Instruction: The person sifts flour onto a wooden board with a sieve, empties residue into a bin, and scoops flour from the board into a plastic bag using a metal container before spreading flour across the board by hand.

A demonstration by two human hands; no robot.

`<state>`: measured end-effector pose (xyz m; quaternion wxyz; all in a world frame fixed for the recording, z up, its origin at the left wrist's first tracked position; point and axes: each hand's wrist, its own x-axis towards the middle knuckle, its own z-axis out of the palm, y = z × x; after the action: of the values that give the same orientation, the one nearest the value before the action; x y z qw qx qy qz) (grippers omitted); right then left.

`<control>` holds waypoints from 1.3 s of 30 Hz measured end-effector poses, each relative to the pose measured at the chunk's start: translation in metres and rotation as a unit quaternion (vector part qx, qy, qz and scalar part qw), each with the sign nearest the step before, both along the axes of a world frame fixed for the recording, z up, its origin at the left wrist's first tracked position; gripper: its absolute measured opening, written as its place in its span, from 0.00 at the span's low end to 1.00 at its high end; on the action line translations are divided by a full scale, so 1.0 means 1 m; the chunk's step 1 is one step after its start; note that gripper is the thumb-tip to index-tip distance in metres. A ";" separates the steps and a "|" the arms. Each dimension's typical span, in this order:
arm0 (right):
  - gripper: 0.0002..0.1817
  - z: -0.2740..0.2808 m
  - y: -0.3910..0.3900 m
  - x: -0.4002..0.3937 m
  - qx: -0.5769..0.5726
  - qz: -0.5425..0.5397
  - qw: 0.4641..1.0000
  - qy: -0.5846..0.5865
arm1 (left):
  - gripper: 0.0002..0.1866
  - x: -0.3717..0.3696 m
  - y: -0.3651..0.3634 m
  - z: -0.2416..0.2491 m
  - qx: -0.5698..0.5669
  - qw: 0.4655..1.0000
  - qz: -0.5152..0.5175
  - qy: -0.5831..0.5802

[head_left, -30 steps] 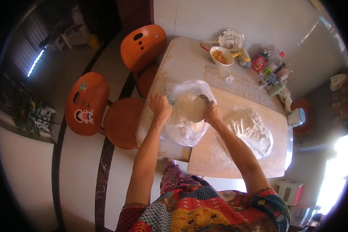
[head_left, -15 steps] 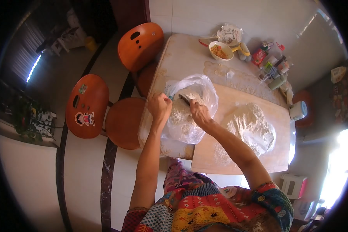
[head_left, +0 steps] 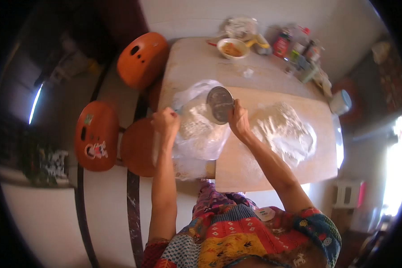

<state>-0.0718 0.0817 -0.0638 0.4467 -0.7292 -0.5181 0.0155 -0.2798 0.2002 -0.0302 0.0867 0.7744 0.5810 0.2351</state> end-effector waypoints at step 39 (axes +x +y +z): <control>0.06 -0.064 -0.361 0.295 -0.049 -0.264 0.916 0.298 | 0.12 0.396 -0.223 -0.099 0.026 0.859 -0.499 -0.112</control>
<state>0.2232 -0.2795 -0.1273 0.5319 -0.8222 -0.1481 0.1384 0.1161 -0.0228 -0.1290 0.2368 0.9309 0.0963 0.2608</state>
